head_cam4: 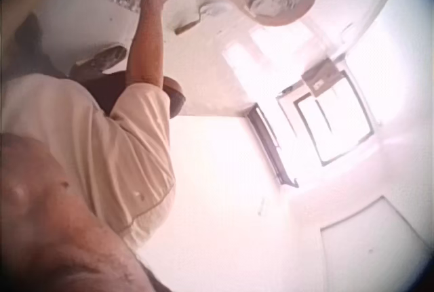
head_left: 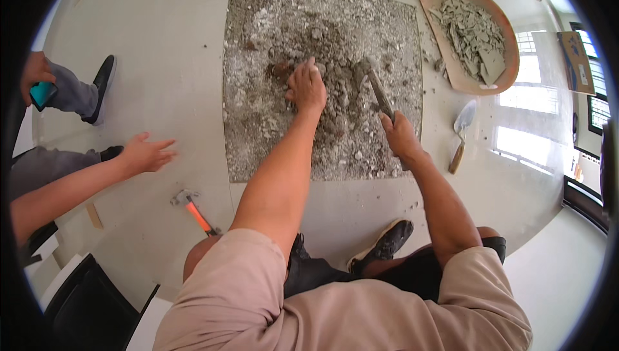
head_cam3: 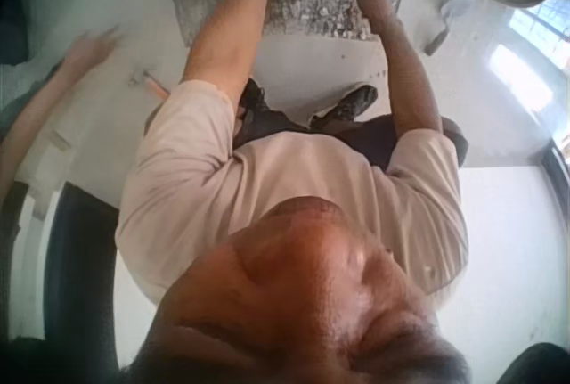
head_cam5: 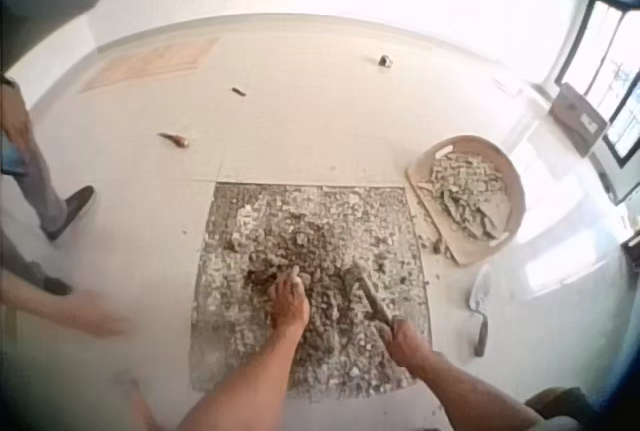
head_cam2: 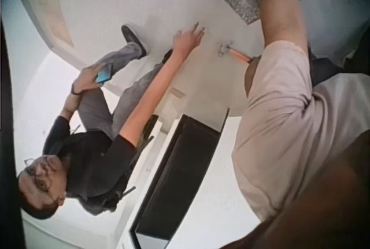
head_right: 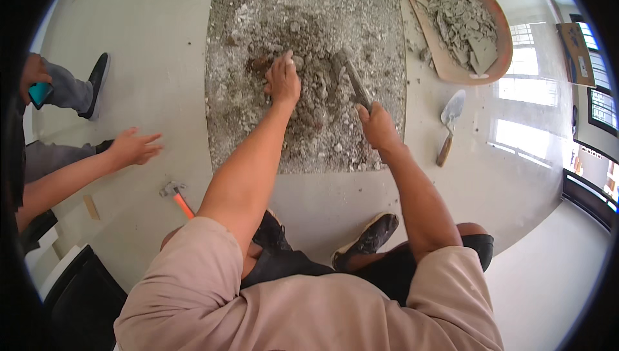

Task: The person uses a trowel and a hammer to chip away and remove debris from a section of tiled flooring, then clears the loose material by hand.

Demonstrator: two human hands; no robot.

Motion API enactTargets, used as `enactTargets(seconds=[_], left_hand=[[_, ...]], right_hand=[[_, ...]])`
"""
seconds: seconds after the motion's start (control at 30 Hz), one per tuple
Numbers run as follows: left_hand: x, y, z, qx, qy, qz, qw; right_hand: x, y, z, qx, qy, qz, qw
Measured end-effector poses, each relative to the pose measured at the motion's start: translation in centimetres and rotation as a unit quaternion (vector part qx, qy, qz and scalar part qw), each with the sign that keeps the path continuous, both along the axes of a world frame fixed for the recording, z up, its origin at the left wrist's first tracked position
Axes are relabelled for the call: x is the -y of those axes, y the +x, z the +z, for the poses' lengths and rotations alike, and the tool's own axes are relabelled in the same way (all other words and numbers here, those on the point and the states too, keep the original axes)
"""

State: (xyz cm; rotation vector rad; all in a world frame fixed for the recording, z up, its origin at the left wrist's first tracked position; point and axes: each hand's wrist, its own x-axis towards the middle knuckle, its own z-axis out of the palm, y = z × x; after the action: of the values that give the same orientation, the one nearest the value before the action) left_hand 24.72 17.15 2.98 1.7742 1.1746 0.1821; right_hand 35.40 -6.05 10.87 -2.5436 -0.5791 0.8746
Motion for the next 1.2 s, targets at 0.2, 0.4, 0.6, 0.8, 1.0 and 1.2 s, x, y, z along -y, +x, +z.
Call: enactTargets(seconds=[0.2, 0.4, 0.6, 0.8, 1.0, 1.2], left_hand=[[-0.2, 1.2, 0.8, -0.051, 0.018, -0.021, 0.998], [-3.6, -0.7, -0.9, 0.014, -0.039, 0.032, 0.999], [-3.8, 1.8, -0.7, 0.075, -0.147, 0.112, 0.980], [-2.8, -1.1, 0.6, 0.033, -0.040, 0.092, 0.994], [0.8, -0.5, 0.4, 0.016, 0.032, -0.036, 0.999], [0.4, -2.6, -0.2, 0.043, 0.064, -0.004, 0.997]], right_hand=[[0.5, 8.7, 1.5, -0.144, -0.037, 0.063, 0.987], [0.5, -0.9, 0.7, 0.020, -0.027, 0.111, 0.993], [4.5, -7.2, 3.8, 0.088, -0.006, 0.220, 0.971], [-2.0, -7.9, 11.0, 0.128, 0.321, -0.031, 0.938], [0.1, -6.1, -0.7, -0.078, 0.092, -0.132, 0.984], [-4.4, -8.3, 3.1, -0.293, 0.133, -0.256, 0.912]])
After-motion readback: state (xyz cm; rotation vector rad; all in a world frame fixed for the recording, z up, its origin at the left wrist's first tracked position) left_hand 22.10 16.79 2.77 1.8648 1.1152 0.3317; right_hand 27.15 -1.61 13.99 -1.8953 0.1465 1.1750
